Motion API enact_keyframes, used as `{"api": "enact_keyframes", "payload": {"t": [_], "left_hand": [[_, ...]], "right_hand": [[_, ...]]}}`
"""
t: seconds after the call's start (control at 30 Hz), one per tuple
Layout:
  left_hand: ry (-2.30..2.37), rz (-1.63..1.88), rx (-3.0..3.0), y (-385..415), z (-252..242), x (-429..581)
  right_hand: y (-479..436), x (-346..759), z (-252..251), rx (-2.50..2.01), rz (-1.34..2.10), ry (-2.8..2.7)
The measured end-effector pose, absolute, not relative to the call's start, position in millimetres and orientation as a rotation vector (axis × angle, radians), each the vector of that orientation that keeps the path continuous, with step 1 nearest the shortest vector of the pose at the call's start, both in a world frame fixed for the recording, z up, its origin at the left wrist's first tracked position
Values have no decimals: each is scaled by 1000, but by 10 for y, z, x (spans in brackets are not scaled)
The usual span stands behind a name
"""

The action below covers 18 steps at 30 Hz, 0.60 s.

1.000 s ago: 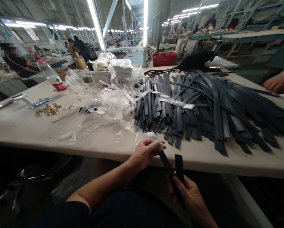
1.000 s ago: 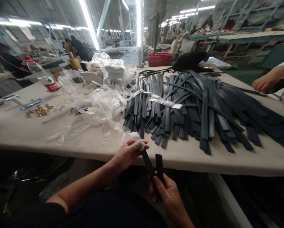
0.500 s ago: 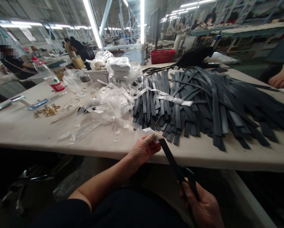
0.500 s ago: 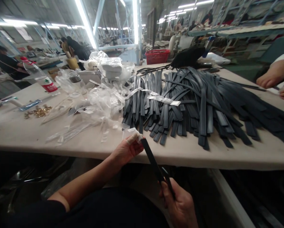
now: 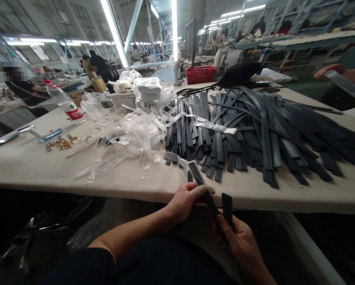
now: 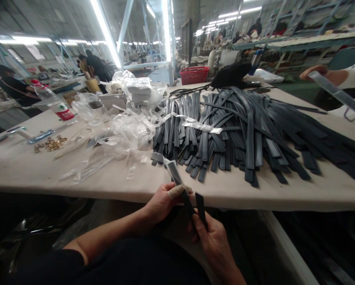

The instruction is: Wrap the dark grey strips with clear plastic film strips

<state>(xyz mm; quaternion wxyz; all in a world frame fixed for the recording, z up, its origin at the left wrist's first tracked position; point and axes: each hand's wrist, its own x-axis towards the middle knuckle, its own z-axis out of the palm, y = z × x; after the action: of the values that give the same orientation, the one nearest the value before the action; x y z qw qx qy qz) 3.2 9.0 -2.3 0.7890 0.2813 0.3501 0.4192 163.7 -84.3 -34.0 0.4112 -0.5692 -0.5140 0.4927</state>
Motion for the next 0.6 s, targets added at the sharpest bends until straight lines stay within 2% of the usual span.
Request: {"api": "enact_keyframes", "payload": {"t": [0.13,0.37,0.6], "left_hand": [[802,1096,618,281,11,-165],[715,887,686,-62,-91,-98],[607,987,493,10,-49,-342]], "right_hand": [[-1016,1663,-467,-1461,1405,-1168],[-935,1522,-310,-1435,1264,-1236],[-960,1506,-345,-1393,1318,-1334]]}}
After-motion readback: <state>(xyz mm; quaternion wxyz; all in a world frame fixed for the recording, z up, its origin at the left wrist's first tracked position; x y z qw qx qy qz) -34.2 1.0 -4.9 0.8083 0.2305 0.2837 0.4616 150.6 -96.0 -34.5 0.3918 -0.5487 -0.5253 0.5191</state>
